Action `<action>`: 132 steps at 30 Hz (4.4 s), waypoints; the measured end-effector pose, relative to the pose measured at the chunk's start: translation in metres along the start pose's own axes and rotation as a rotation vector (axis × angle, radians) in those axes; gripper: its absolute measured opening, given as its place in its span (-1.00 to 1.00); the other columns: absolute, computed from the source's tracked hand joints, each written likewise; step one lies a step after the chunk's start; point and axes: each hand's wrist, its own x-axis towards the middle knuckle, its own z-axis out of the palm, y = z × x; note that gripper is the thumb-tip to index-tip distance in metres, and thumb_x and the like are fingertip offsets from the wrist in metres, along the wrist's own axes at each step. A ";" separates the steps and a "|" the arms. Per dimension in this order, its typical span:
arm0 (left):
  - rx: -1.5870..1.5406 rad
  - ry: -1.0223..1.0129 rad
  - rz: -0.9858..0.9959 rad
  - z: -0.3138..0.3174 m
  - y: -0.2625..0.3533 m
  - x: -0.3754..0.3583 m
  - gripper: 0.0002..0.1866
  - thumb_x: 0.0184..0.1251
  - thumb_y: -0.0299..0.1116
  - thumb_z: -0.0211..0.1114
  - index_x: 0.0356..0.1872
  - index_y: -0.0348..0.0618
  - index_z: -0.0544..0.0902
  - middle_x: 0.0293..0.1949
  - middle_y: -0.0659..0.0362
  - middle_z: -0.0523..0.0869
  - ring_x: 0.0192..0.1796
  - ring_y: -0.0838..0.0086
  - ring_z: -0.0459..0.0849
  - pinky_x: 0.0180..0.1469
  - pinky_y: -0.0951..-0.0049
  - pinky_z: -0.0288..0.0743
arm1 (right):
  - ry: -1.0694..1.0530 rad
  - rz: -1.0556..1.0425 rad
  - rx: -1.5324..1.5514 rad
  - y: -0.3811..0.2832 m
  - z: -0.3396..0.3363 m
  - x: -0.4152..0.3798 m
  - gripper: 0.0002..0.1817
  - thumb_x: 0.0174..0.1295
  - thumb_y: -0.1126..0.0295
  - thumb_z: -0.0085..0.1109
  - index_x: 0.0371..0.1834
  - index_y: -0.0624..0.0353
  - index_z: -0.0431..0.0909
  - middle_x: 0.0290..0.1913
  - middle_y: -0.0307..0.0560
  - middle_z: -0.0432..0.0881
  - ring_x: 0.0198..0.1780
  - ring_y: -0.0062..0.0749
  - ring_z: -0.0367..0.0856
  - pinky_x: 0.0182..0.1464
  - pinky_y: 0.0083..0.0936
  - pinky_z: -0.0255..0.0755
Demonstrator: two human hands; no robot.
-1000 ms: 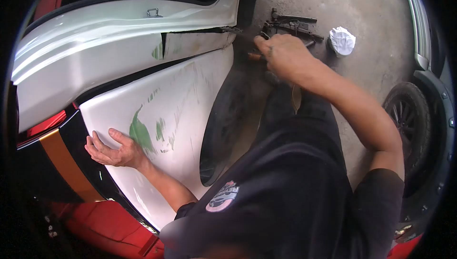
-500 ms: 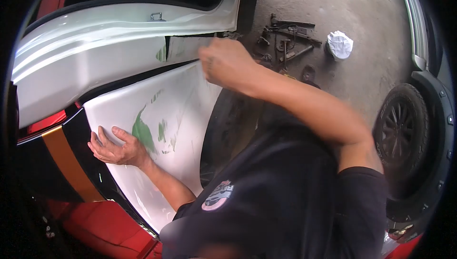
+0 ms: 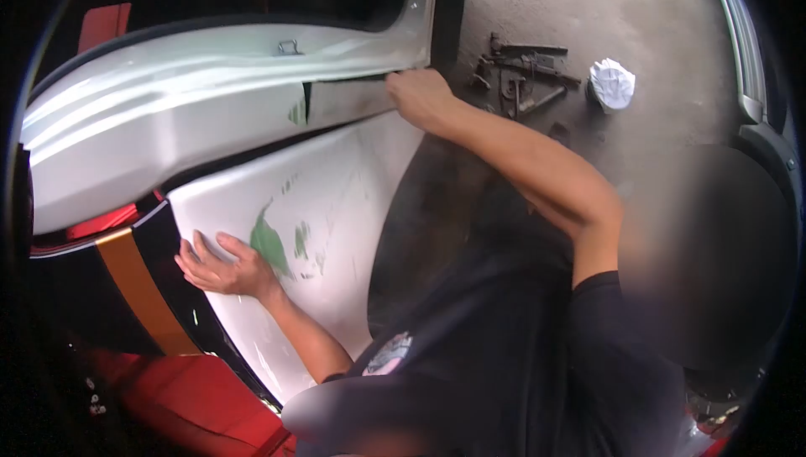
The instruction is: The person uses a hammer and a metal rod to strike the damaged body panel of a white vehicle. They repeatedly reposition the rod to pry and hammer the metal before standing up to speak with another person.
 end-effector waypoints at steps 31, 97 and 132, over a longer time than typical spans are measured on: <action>0.014 -0.020 -0.008 -0.007 -0.002 -0.006 -0.65 0.35 -0.26 0.27 0.10 -0.09 0.71 0.28 0.08 0.58 0.43 -0.03 0.45 0.43 -0.27 0.22 | 0.063 0.111 -0.090 -0.053 -0.072 -0.050 -0.89 0.20 0.38 0.25 -0.32 0.16 0.56 -0.53 0.08 0.63 -0.44 0.09 0.68 -0.40 -0.04 0.53; -1.813 -0.262 -0.239 0.121 0.299 -0.072 -0.54 0.52 -0.24 0.11 -0.65 -0.02 0.22 -0.65 0.32 0.16 -0.55 0.49 0.15 -0.37 0.36 0.06 | -0.238 1.333 0.551 0.353 0.156 -0.407 -0.60 0.35 0.32 0.09 0.15 0.34 0.57 -0.41 -0.02 0.70 -0.46 -0.37 0.70 -0.43 -0.37 0.57; -1.726 -0.242 -0.267 0.131 0.299 -0.059 -0.44 0.71 0.02 -0.13 -0.64 0.10 0.24 -0.67 0.43 0.18 -0.57 0.61 0.09 -0.37 0.46 0.14 | -0.446 0.719 0.138 0.561 0.422 -0.271 -0.42 0.18 0.40 0.11 0.35 -0.05 0.50 0.08 0.32 0.64 0.16 0.28 0.59 0.20 0.02 0.49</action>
